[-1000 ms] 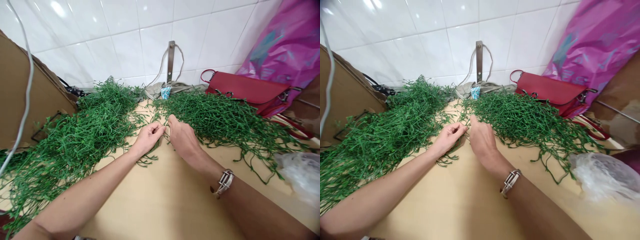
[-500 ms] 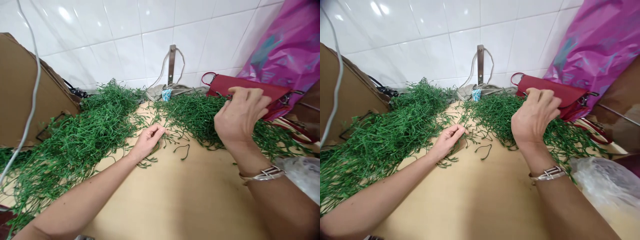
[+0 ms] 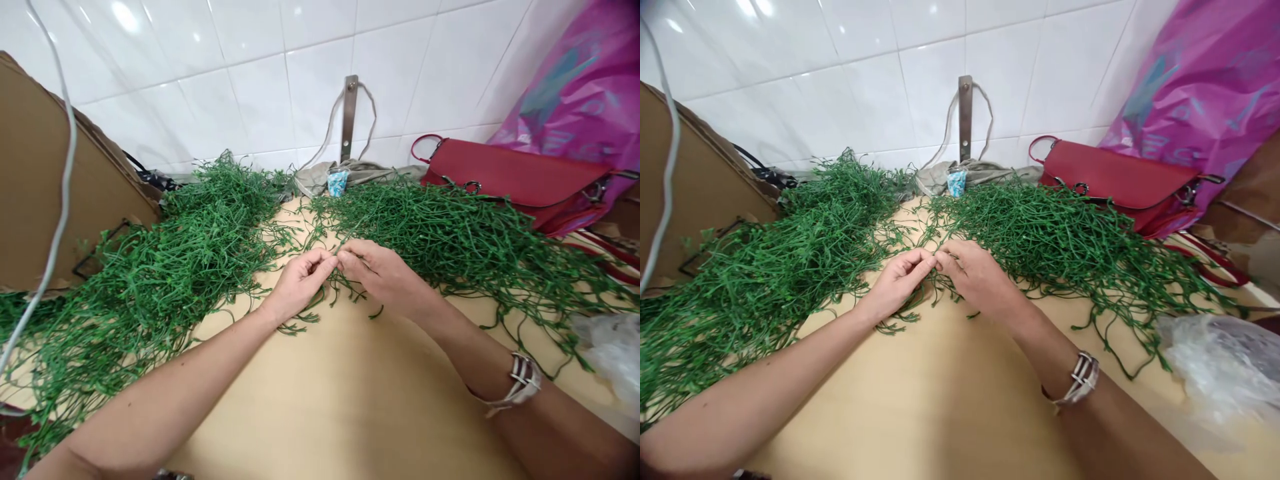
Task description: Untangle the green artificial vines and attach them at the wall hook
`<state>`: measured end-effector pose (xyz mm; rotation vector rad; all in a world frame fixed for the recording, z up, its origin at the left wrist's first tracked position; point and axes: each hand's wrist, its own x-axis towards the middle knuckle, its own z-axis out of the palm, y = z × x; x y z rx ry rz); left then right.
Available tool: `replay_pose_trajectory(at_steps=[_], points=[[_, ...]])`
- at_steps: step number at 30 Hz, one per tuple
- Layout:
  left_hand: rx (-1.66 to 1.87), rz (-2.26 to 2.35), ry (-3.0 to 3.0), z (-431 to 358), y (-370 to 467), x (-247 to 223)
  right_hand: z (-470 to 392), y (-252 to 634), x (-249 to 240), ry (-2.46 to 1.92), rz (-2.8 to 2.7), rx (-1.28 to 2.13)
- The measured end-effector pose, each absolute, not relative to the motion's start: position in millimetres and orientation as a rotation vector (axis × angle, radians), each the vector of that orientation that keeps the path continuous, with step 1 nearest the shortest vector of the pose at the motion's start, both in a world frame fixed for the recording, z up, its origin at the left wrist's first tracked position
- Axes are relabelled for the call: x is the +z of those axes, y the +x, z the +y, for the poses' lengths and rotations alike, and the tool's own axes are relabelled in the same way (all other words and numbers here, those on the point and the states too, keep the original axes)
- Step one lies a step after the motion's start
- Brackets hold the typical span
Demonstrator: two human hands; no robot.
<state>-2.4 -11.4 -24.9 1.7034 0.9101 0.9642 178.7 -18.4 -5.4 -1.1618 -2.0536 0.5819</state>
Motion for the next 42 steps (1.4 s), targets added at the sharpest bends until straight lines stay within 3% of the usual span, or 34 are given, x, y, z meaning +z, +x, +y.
replay_pose_trajectory(at_steps=[7, 12, 18, 23, 30, 34, 37, 42], points=[[0.915, 0.912, 1.689, -13.7, -4.0, -17.2, -14.7, 188.0, -8.2, -1.209, -2.145, 0.375], [0.995, 0.873, 1.662, -7.4, -0.2, -17.9, -16.8, 178.6, -4.8, -1.378, -1.888, 0.603], [1.034, 0.858, 1.704, -6.7, 0.2, -15.3, -16.4, 169.2, 1.9, -1.455, -1.706, 0.626], [1.032, 0.852, 1.823, -13.3, -7.8, -8.7, -8.1, 216.8, 16.8, -1.640, -1.360, 0.271], [1.012, 0.829, 1.413, -6.0, 4.7, -22.5, -7.9, 258.9, 22.6, -1.849, -1.176, -0.399], [0.992, 0.806, 1.312, -4.8, 6.7, -28.1, -9.7, 252.1, 12.3, -1.649, -1.411, -0.556], [1.051, 0.825, 1.329, -3.7, 5.1, -28.2, -10.4, 233.0, 8.8, -1.395, -1.677, -0.438], [1.109, 0.844, 1.348, -2.0, 3.3, -27.6, -16.8, 192.2, 2.4, -1.222, -2.083, 0.320]])
